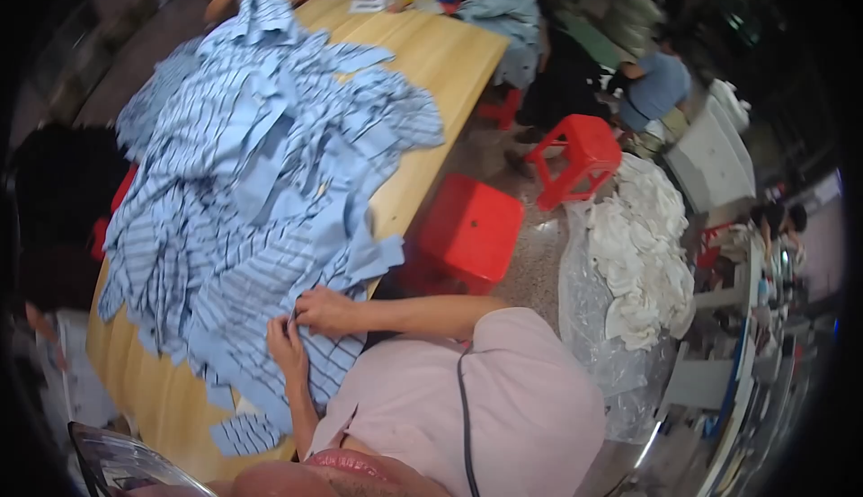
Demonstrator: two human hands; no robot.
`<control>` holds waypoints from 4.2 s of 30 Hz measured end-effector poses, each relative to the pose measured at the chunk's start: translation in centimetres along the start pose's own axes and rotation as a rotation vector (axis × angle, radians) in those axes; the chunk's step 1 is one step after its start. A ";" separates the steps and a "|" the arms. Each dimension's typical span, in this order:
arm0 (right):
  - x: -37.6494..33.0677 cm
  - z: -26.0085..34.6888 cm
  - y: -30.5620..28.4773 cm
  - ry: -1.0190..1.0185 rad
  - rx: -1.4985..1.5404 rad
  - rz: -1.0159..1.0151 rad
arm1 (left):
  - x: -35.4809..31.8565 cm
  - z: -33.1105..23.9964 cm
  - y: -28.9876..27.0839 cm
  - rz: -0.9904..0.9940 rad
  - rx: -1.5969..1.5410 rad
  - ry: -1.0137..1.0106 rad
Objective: The person is inspecting and sorting blue striped shirts on a large wooden table in a factory setting.
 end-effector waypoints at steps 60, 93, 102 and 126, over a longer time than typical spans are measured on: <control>2.4 -1.9 -1.3 -0.226 0.261 0.132 | -0.2 1.4 -0.2 0.181 -0.426 -0.152; -2.8 0.7 -3.6 -0.199 -0.306 -0.225 | -1.9 -4.5 -0.9 0.100 0.369 0.219; -2.9 1.3 -2.0 0.021 -0.441 -0.043 | 0.1 -5.9 1.3 0.031 0.303 0.174; -1.2 -1.9 -3.5 0.142 -0.270 -0.080 | -0.5 -6.7 2.2 -0.103 0.279 0.256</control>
Point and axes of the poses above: each hand's wrist, its own x-axis towards the middle knuckle, its own y-axis out of the palm, z = x × y, the point moved 5 cm from there along x, towards the middle knuckle, and after that the axes turned 12 degrees about -y, right-handed, at the moved point
